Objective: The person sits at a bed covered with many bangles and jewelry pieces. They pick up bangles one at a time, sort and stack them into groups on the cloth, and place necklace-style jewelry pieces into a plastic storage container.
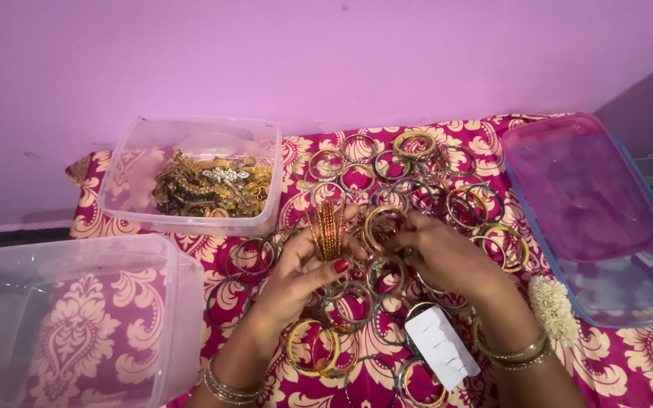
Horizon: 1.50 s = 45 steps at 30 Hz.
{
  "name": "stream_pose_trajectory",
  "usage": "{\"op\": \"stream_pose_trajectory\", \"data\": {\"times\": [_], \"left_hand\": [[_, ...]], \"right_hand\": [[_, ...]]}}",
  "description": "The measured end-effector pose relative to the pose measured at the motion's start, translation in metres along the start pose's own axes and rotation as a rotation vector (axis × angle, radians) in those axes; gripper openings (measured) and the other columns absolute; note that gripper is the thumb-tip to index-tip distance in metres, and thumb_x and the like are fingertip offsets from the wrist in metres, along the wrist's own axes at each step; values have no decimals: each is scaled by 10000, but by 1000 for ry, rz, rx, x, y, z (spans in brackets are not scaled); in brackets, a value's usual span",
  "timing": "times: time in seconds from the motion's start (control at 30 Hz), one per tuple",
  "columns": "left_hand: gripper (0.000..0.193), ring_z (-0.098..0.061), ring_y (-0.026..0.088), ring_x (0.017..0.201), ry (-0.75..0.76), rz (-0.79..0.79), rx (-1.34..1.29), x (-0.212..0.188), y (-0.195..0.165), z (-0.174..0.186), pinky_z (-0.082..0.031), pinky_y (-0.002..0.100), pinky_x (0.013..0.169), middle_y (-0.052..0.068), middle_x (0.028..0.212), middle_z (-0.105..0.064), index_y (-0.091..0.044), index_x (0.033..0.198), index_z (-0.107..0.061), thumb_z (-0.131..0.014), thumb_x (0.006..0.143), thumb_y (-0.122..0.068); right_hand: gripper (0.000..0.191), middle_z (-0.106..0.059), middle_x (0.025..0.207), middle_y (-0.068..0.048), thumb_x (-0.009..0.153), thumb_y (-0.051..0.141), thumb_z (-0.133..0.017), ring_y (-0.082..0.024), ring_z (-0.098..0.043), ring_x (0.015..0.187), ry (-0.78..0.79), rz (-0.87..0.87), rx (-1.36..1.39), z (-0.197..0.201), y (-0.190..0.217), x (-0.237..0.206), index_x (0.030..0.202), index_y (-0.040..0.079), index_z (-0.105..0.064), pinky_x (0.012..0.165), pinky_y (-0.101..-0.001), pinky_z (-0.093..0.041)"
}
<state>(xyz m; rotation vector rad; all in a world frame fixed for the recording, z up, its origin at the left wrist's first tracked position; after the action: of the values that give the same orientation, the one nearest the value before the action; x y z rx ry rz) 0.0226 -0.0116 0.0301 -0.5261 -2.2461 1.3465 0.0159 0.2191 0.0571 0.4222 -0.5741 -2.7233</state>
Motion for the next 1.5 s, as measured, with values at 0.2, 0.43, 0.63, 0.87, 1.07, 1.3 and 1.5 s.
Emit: {"op": "stream_pose_trajectory", "data": {"times": [0.2, 0.43, 0.63, 0.87, 1.07, 1.3, 1.5], "left_hand": [[797, -672, 181, 1086, -25, 1, 65, -2, 0, 1, -544, 330, 981, 95, 1129, -707, 2, 1579, -387, -738, 913, -260], [815, -657, 161, 1075, -24, 0, 70, -2, -1, 2, -510, 309, 980, 82, 1139, -710, 15, 1591, -380, -737, 911, -258], [846, -662, 145, 1056, -25, -1, 58, -1, 2, 4, -508, 294, 967, 73, 1137, -716, 28, 1585, -369, -749, 896, -283], [859, -652, 147, 1011, -35, 3, 75, -3, 5, 6, -502, 299, 918, 81, 1133, -717, 25, 1591, -385, -758, 892, -307], [859, -686, 166, 1089, 1, -34, 80, 1, 4, 0, -530, 360, 1038, 92, 1147, -716, 16, 1573, -363, -755, 909, -362], [720, -661, 193, 1093, -22, -38, 114, -1, 2, 5, -520, 388, 1019, 96, 1208, -684, 46, 1433, -471, -744, 898, -351], [680, -645, 260, 1177, -64, -10, 70, -7, 7, 9, -494, 451, 1068, 139, 1188, -677, 102, 1380, -441, -742, 895, -267]], "right_hand": [[297, -642, 1182, -60, 813, 92, -758, -258, -644, 1107, 30, 24, -35, -1, -10, -3, 1109, 114, -770, 961, -400, -522], [151, -661, 1068, -43, 821, 102, -750, -248, -694, 1008, -36, -142, -105, 5, -25, -4, 953, 164, -789, 919, -401, -558], [175, -671, 1049, -64, 804, 40, -710, -304, -714, 939, -236, -139, -167, 10, -34, -1, 925, 157, -760, 818, -461, -570], [215, -694, 1042, -99, 826, 96, -708, -340, -708, 925, -333, -151, -180, 15, -33, 1, 1039, 130, -706, 805, -477, -565], [321, -713, 1079, -122, 821, 173, -730, -353, -709, 941, -416, -221, -244, 30, -34, -10, 1132, 118, -677, 774, -505, -562], [336, -765, 961, -143, 849, 283, -760, -374, -726, 920, -416, -488, -201, 54, -77, -49, 1112, 91, -676, 791, -517, -569], [302, -768, 948, -155, 822, 267, -771, -360, -735, 921, -363, -543, -120, 58, -105, -65, 1077, 116, -718, 822, -481, -571]]}}
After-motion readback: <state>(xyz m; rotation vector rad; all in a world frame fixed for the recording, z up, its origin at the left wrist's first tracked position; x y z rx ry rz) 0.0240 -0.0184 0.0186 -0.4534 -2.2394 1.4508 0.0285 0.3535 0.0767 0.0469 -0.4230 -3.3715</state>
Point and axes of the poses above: each hand's wrist, its own x-axis towards the middle knuckle, its own z-axis out of the back of the hand, y = z × x, the point moved 2 cm from there along x, towards the middle knuckle
